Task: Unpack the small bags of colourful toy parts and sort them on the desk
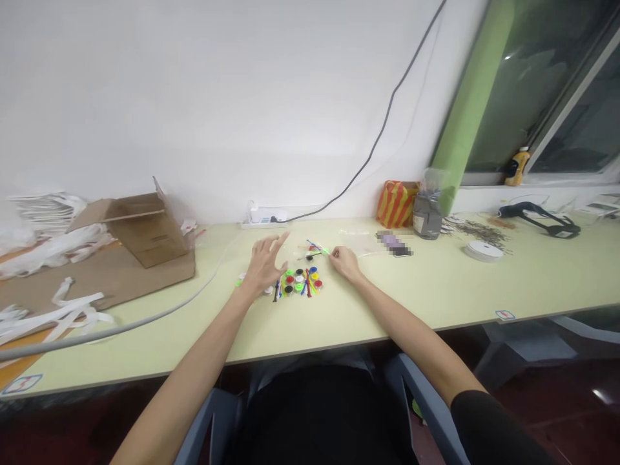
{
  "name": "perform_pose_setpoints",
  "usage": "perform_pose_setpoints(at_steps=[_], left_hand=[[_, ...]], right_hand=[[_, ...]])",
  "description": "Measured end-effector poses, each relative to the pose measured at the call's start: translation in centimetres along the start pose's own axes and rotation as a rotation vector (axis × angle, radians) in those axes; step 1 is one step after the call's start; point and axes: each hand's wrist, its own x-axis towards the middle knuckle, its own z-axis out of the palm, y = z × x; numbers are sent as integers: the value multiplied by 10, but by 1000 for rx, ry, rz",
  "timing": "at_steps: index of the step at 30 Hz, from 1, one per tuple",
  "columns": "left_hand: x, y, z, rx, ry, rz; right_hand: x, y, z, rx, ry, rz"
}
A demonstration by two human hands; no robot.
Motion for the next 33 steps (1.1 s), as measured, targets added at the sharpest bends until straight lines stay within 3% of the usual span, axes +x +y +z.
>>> perform_pose_setpoints(at_steps=[7,11,18,24,28,33], left_hand=[[0,1,0,30,23,-73],[-1,0,1,33,20,-119],[-2,5,4,7,-26,-139],[-2,18,8,-96,-17,-148],[-2,15,9,-159,44,-188],[1,7,4,-272,253,-267]], right_hand=[[-2,-1,-27,202,324,-127],[-12,-14,-36,365,424,-268],[-36,-43,-31,569,336,-496],[-46,-58,-14,667,163,-673],[-50,-62,-15,657,124,-665],[-45,-53,-16,578,252,-512]])
